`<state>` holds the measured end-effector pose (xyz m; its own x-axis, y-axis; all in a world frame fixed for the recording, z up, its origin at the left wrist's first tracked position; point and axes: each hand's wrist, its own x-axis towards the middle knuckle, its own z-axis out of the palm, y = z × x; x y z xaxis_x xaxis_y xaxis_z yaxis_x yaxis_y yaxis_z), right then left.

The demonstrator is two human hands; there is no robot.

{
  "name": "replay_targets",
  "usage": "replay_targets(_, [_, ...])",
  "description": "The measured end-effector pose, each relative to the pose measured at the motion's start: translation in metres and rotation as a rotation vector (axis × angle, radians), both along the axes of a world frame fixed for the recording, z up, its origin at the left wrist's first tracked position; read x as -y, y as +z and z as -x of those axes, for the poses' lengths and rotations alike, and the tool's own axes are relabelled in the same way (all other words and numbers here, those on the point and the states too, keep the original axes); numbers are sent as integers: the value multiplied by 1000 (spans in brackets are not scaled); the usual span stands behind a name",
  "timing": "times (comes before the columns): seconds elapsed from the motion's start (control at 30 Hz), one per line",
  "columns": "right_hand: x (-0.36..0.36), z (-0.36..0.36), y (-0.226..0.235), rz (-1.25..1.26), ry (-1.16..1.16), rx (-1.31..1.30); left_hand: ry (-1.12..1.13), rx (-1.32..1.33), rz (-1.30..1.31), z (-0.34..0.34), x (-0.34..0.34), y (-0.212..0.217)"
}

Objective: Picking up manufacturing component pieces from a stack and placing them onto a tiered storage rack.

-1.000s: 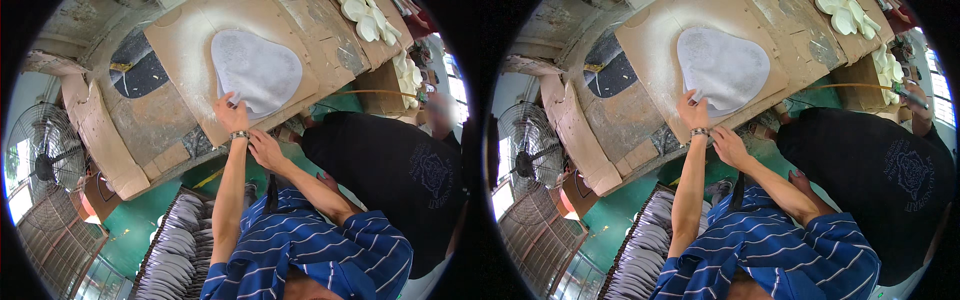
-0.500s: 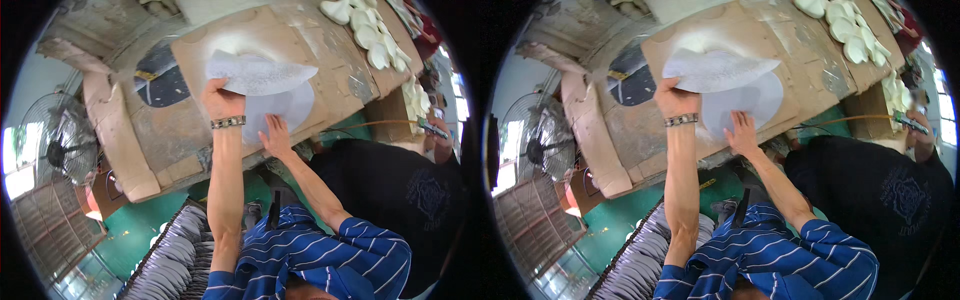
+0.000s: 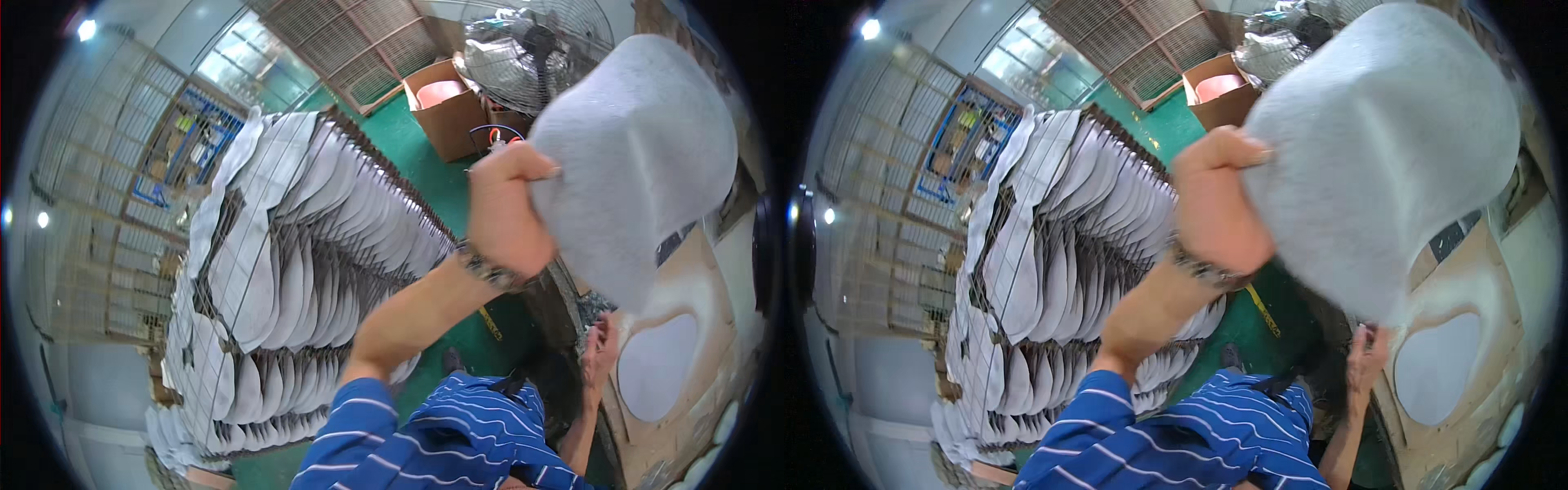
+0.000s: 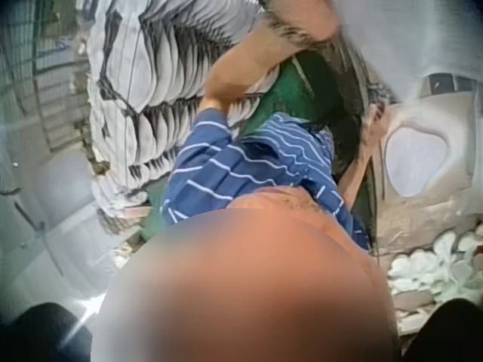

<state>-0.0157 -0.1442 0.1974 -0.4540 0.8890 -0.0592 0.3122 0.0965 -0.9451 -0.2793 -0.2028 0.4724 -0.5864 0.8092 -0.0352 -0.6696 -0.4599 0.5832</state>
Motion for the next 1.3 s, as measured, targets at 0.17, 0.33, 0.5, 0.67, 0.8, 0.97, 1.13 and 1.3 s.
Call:
replay_targets(0.17, [83, 54, 47, -7, 482, -200, 31, 59, 57, -3, 174, 45])
replay_targets(0.33, [157, 101, 122, 582, 1197, -752, 452, -269, 232, -6, 272, 68])
replay_targets(0.5, [206, 183, 192, 1000, 1275, -838, 391, -354, -132, 36, 406, 123])
replay_targets(0.67, [297, 338, 315, 1256, 1537, -724, 671, -810, 93, 105, 556, 197])
replay_targets(0.8, [398, 474, 373, 1013, 1589, -604, 572, -926, 106, 196, 686, 237])
replay_targets(0.97, [565, 587, 428, 975, 1677, -716, 1290, -765, 235, 242, 836, 254])
replay_targets(1.13, [676, 652, 365, 867, 1702, -482, 1433, -473, 401, 242, 926, 129])
replay_targets(1.3, [733, 609, 292, 576, 1768, 7, 1650, -256, 1485, 213, 999, 5])
